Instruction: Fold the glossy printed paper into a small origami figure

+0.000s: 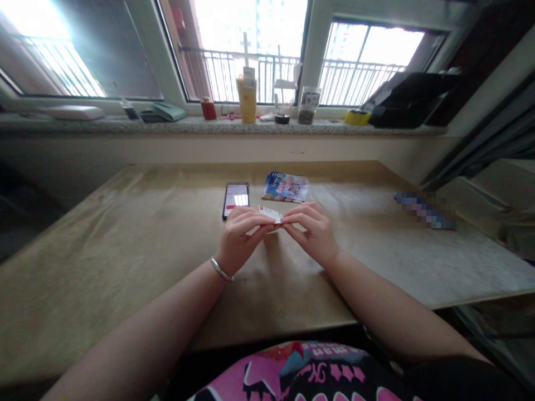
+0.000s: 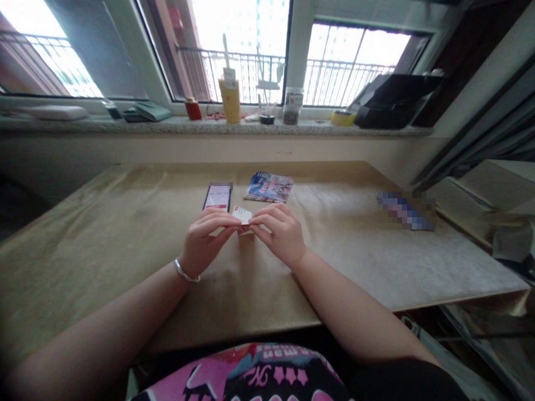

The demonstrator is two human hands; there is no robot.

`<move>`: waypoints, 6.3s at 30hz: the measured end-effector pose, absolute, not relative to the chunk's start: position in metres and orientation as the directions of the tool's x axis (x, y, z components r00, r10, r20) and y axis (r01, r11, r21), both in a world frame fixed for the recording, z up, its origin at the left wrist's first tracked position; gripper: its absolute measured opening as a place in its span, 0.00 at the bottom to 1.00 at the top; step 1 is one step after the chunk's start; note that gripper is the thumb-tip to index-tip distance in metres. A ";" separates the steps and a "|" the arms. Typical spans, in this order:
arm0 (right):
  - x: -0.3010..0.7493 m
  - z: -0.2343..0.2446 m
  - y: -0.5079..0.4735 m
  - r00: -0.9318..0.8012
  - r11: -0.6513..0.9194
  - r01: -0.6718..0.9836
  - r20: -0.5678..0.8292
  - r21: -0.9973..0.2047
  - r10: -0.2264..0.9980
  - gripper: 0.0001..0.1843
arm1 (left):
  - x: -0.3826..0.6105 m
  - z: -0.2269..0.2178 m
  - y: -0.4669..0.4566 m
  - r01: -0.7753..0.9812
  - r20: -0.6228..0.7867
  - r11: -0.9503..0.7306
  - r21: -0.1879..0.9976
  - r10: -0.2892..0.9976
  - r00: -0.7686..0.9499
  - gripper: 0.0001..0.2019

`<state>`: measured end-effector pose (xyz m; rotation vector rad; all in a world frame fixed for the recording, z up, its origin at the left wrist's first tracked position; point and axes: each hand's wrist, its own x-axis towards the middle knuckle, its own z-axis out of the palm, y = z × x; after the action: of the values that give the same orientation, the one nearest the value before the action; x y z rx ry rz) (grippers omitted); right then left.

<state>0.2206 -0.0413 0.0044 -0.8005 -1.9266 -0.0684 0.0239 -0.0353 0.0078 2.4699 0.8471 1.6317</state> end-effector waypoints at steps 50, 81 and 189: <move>0.217 0.008 -0.039 -0.249 0.825 0.436 0.833 -0.358 0.493 0.02 | 0.019 0.004 -0.030 0.419 0.825 -0.835 0.356 0.491 0.278 0.02; 0.221 0.002 -0.037 -0.268 0.835 0.465 0.851 -0.296 0.451 0.05 | 0.022 0.004 -0.030 0.509 0.825 -0.816 0.274 0.471 0.312 0.02; 0.210 -0.008 -0.031 -0.297 0.740 0.566 0.748 -0.362 0.593 0.03 | 0.021 0.006 -0.033 0.656 0.697 -0.754 -0.029 0.456 0.554 0.11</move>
<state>0.2101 -0.0312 -0.0079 -0.8818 -1.9721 0.0345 0.0214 -0.0330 0.0065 3.0162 1.1086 1.2046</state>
